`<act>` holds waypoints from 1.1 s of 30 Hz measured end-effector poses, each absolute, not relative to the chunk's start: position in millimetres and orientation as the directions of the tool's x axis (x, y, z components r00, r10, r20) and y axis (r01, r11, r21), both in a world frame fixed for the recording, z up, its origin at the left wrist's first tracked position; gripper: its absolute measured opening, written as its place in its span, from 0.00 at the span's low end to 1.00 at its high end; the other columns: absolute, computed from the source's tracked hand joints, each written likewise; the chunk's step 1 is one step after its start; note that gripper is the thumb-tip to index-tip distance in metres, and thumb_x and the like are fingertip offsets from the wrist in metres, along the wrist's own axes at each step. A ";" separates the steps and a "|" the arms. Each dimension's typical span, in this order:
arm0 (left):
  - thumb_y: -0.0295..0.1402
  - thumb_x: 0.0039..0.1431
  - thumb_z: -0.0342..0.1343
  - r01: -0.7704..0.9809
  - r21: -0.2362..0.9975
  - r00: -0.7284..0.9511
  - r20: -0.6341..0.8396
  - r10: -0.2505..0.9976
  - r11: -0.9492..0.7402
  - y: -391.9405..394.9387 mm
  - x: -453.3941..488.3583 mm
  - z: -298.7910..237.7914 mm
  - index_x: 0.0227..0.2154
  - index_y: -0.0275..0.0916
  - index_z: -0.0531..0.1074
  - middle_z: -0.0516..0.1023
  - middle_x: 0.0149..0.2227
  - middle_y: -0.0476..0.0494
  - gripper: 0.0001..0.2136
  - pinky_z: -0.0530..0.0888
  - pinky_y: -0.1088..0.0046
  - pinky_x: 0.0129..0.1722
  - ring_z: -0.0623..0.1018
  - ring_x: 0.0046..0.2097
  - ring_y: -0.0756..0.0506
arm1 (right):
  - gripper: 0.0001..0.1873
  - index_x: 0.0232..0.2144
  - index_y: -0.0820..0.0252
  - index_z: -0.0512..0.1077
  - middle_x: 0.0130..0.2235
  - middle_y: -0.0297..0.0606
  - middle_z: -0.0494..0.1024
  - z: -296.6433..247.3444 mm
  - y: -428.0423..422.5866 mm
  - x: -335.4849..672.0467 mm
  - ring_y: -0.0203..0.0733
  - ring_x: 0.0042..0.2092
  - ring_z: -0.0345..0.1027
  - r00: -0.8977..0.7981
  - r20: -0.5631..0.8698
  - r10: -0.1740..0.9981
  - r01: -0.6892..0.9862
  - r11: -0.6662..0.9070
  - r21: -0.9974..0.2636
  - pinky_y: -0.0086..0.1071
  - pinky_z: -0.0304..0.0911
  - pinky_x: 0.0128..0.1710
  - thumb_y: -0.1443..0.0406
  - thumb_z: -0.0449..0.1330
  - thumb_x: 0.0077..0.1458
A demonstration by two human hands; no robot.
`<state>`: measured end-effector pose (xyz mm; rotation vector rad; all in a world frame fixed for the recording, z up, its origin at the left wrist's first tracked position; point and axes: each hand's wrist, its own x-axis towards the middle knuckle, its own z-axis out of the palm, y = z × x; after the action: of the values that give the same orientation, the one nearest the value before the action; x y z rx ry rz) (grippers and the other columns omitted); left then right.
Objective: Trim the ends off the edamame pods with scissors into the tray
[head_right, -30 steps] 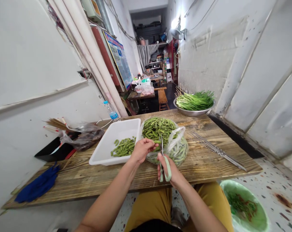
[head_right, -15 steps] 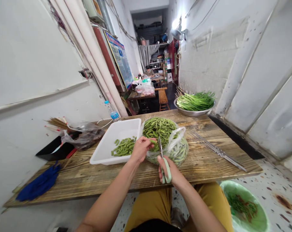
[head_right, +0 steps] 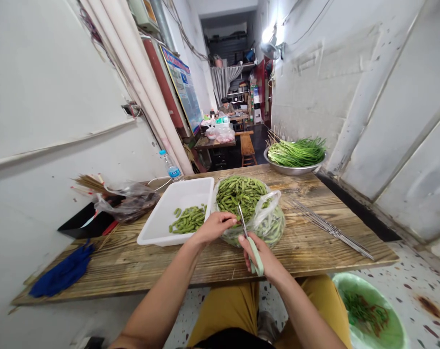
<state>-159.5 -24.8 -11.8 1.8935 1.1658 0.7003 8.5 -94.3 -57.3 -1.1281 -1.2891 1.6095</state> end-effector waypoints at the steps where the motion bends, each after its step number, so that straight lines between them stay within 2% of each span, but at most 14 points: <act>1: 0.36 0.54 0.50 0.483 0.831 0.437 0.046 0.898 -0.277 -24.2 -160.7 -9.8 0.29 0.33 0.76 0.75 0.26 0.49 0.13 0.63 0.77 0.32 0.69 0.30 0.51 | 0.23 0.31 0.57 0.61 0.19 0.24 0.61 -56.7 -94.6 9.9 0.28 0.17 0.56 -0.324 -0.163 0.932 -0.028 -0.182 -0.983 0.22 0.56 0.14 0.44 0.54 0.52; 5: 0.36 0.53 0.51 0.506 0.817 0.466 0.010 0.885 -0.275 -22.4 -163.7 -4.4 0.31 0.33 0.77 0.78 0.31 0.46 0.13 0.66 0.77 0.36 0.73 0.34 0.49 | 0.23 0.27 0.57 0.60 0.16 0.22 0.60 -51.9 -95.7 10.1 0.28 0.14 0.53 -0.332 -0.176 0.927 0.026 -0.177 -0.984 0.21 0.53 0.11 0.45 0.58 0.49; 8: 0.35 0.53 0.52 0.543 0.798 0.478 -0.041 0.877 -0.259 -22.3 -165.9 -1.4 0.30 0.34 0.78 0.79 0.31 0.46 0.12 0.67 0.77 0.36 0.74 0.35 0.48 | 0.24 0.25 0.57 0.60 0.14 0.22 0.59 -49.4 -96.2 4.9 0.29 0.12 0.52 -0.267 -0.261 0.928 0.052 -0.257 -0.965 0.22 0.50 0.08 0.44 0.59 0.45; 10: 0.34 0.54 0.51 0.608 0.751 0.430 -0.041 0.902 -0.256 -21.2 -172.2 0.8 0.32 0.35 0.78 0.80 0.33 0.45 0.12 0.68 0.76 0.38 0.75 0.36 0.47 | 0.26 0.26 0.57 0.60 0.15 0.23 0.60 -50.5 -96.1 2.2 0.29 0.12 0.52 -0.224 -0.304 0.926 0.032 -0.305 -0.952 0.23 0.51 0.08 0.43 0.60 0.43; 13: 0.32 0.57 0.48 0.831 0.536 0.129 0.074 0.989 -0.148 -15.4 -189.8 3.0 0.37 0.37 0.78 0.79 0.40 0.40 0.14 0.67 0.68 0.44 0.75 0.42 0.42 | 0.28 0.32 0.57 0.62 0.19 0.25 0.64 -55.8 -95.0 2.8 0.30 0.16 0.58 -0.249 -0.308 0.918 -0.114 -0.344 -0.932 0.24 0.58 0.13 0.41 0.59 0.43; 15: 0.32 0.57 0.49 0.940 0.340 -0.090 0.223 0.971 0.009 -8.0 -200.2 2.0 0.38 0.39 0.78 0.75 0.49 0.34 0.13 0.63 0.57 0.49 0.71 0.51 0.36 | 0.29 0.35 0.56 0.62 0.21 0.27 0.66 -59.5 -94.3 5.3 0.32 0.20 0.61 -0.306 -0.297 0.904 -0.228 -0.373 -0.900 0.26 0.62 0.18 0.40 0.58 0.44; 16: 0.32 0.56 0.50 0.961 0.272 -0.137 0.292 0.947 0.055 -3.3 -202.6 0.2 0.38 0.40 0.78 0.71 0.53 0.33 0.13 0.60 0.53 0.51 0.67 0.54 0.34 | 0.29 0.35 0.56 0.61 0.22 0.27 0.67 -60.9 -94.0 6.4 0.32 0.22 0.62 -0.336 -0.288 0.897 -0.271 -0.385 -0.882 0.27 0.63 0.20 0.40 0.57 0.45; 17: 0.32 0.56 0.51 0.971 0.232 -0.133 0.339 0.932 0.054 2.2 -202.5 -2.5 0.38 0.42 0.78 0.69 0.55 0.34 0.12 0.57 0.51 0.52 0.65 0.57 0.34 | 0.29 0.36 0.56 0.61 0.22 0.28 0.67 -61.8 -93.8 7.2 0.33 0.22 0.62 -0.357 -0.282 0.890 -0.303 -0.396 -0.867 0.27 0.63 0.21 0.40 0.57 0.45; 19: 0.32 0.57 0.51 0.975 0.209 -0.007 0.356 0.935 -0.073 14.8 -194.5 -10.1 0.38 0.45 0.78 0.72 0.52 0.38 0.12 0.55 0.52 0.53 0.65 0.56 0.37 | 0.28 0.36 0.56 0.61 0.22 0.28 0.67 -62.1 -93.7 8.0 0.34 0.22 0.62 -0.376 -0.281 0.883 -0.339 -0.413 -0.845 0.29 0.63 0.22 0.40 0.57 0.46; 22: 0.30 0.57 0.50 0.936 0.189 0.236 0.282 0.930 -0.295 35.1 -171.7 -23.1 0.34 0.45 0.78 0.77 0.43 0.43 0.11 0.54 0.55 0.52 0.69 0.50 0.41 | 0.27 0.36 0.56 0.61 0.22 0.28 0.67 -59.7 -95.2 8.6 0.34 0.22 0.62 -0.372 -0.273 0.887 -0.346 -0.405 -0.847 0.29 0.62 0.22 0.41 0.57 0.48; 24: 0.29 0.56 0.51 0.922 0.160 0.307 0.253 0.917 -0.353 46.5 -156.8 -29.6 0.33 0.43 0.78 0.78 0.41 0.42 0.10 0.53 0.55 0.52 0.69 0.50 0.40 | 0.26 0.35 0.57 0.61 0.22 0.28 0.67 -57.4 -97.2 9.6 0.34 0.22 0.62 -0.362 -0.274 0.891 -0.331 -0.398 -0.856 0.30 0.62 0.22 0.42 0.56 0.49; 26: 0.29 0.56 0.52 0.914 0.175 0.322 0.240 0.916 -0.366 54.5 -145.2 -33.4 0.33 0.42 0.77 0.78 0.40 0.40 0.09 0.54 0.57 0.51 0.69 0.49 0.40 | 0.26 0.35 0.57 0.61 0.22 0.28 0.67 -55.8 -99.1 10.9 0.34 0.21 0.62 -0.358 -0.281 0.890 -0.317 -0.399 -0.860 0.30 0.62 0.21 0.42 0.56 0.49; 30: 0.33 0.57 0.53 0.880 0.282 0.309 0.271 0.912 -0.382 61.4 -129.6 -35.4 0.35 0.41 0.76 0.78 0.39 0.41 0.08 0.55 0.59 0.50 0.71 0.47 0.40 | 0.27 0.35 0.57 0.61 0.21 0.28 0.67 -56.2 -100.3 12.2 0.35 0.21 0.62 -0.350 -0.295 0.889 -0.304 -0.405 -0.862 0.29 0.61 0.20 0.41 0.56 0.47; 33: 0.34 0.56 0.54 0.884 0.298 0.286 0.264 0.921 -0.360 62.3 -122.2 -35.4 0.34 0.40 0.75 0.77 0.39 0.42 0.07 0.56 0.61 0.49 0.70 0.46 0.41 | 0.27 0.35 0.57 0.61 0.21 0.27 0.67 -57.6 -99.5 11.5 0.34 0.20 0.62 -0.340 -0.305 0.890 -0.304 -0.410 -0.860 0.29 0.61 0.20 0.41 0.56 0.47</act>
<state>-122.2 62.3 -35.4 2.4426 1.7198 0.6044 11.5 -99.5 -57.6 -1.0256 -0.9090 1.8536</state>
